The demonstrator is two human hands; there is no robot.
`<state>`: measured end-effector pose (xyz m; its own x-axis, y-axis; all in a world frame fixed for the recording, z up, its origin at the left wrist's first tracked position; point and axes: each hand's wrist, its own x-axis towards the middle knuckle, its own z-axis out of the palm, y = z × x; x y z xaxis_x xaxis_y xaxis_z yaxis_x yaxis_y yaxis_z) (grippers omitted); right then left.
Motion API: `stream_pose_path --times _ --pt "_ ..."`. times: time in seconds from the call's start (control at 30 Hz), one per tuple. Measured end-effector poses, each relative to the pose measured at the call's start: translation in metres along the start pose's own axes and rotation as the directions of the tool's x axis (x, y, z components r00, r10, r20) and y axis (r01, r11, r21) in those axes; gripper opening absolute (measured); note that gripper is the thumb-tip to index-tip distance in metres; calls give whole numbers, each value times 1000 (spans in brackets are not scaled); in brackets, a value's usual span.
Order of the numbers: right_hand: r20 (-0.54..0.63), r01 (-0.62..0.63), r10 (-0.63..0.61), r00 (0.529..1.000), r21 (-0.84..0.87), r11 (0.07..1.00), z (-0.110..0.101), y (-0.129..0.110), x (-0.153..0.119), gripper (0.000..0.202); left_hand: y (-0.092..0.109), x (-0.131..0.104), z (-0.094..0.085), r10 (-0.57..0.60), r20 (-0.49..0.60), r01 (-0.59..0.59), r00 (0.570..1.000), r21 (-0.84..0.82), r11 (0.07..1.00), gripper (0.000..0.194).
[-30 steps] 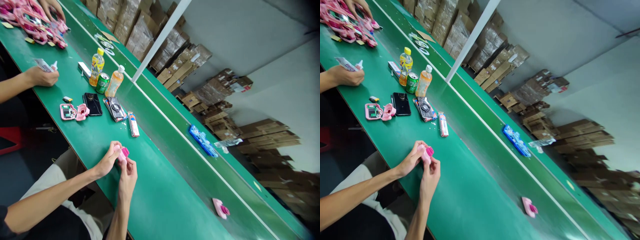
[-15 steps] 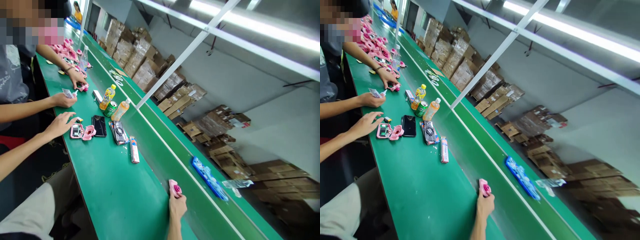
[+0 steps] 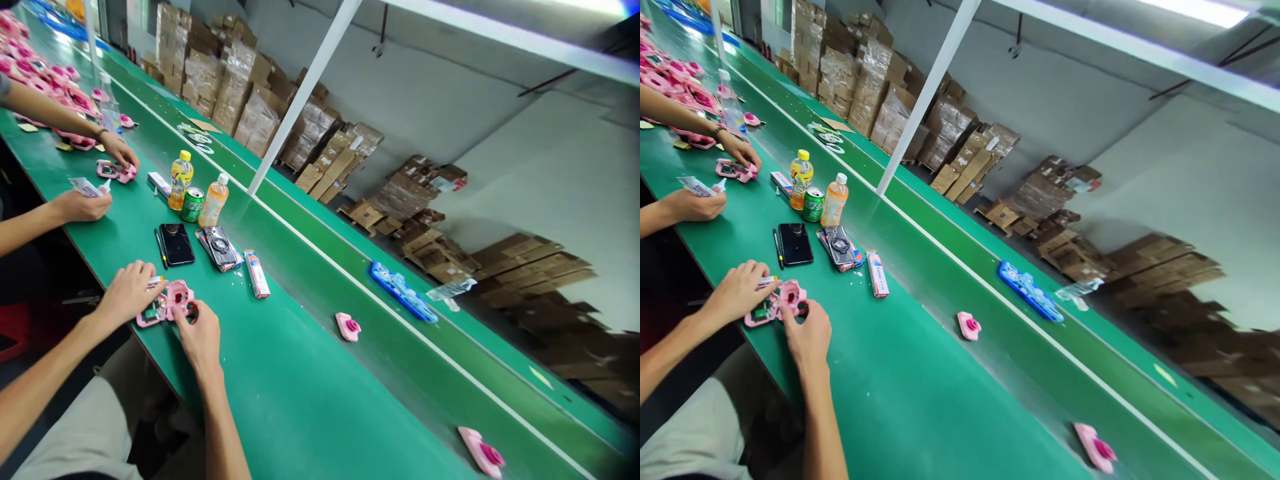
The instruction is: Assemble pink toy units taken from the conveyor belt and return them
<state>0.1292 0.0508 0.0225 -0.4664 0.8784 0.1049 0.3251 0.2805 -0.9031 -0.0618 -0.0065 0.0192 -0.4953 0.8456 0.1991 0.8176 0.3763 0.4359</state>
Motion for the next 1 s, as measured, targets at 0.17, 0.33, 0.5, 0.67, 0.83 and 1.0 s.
stream_pose_path --times 0.17,0.33,0.5,0.67,0.83,1.0 --pt "34 -156 153 988 140 978 -49 17 -23 33 69 -40 35 -46 47 57 998 -263 963 32" --pt "-17 -292 299 954 168 942 -137 45 -72 51 115 -54 52 91 201 50 975 -605 795 29" --pt "-451 -206 139 882 -103 973 -160 28 -103 50 134 -61 58 226 319 160 920 -834 528 34" --pt "-220 68 -128 967 -260 963 -105 16 -82 42 131 -67 60 303 354 228 885 -896 382 41" --pt "-37 83 -94 995 -229 970 -92 21 -68 25 112 -66 40 270 285 111 920 -848 518 33" --pt "-127 265 -316 940 -309 913 -91 17 -66 15 115 -72 33 215 215 83 953 -865 495 34"
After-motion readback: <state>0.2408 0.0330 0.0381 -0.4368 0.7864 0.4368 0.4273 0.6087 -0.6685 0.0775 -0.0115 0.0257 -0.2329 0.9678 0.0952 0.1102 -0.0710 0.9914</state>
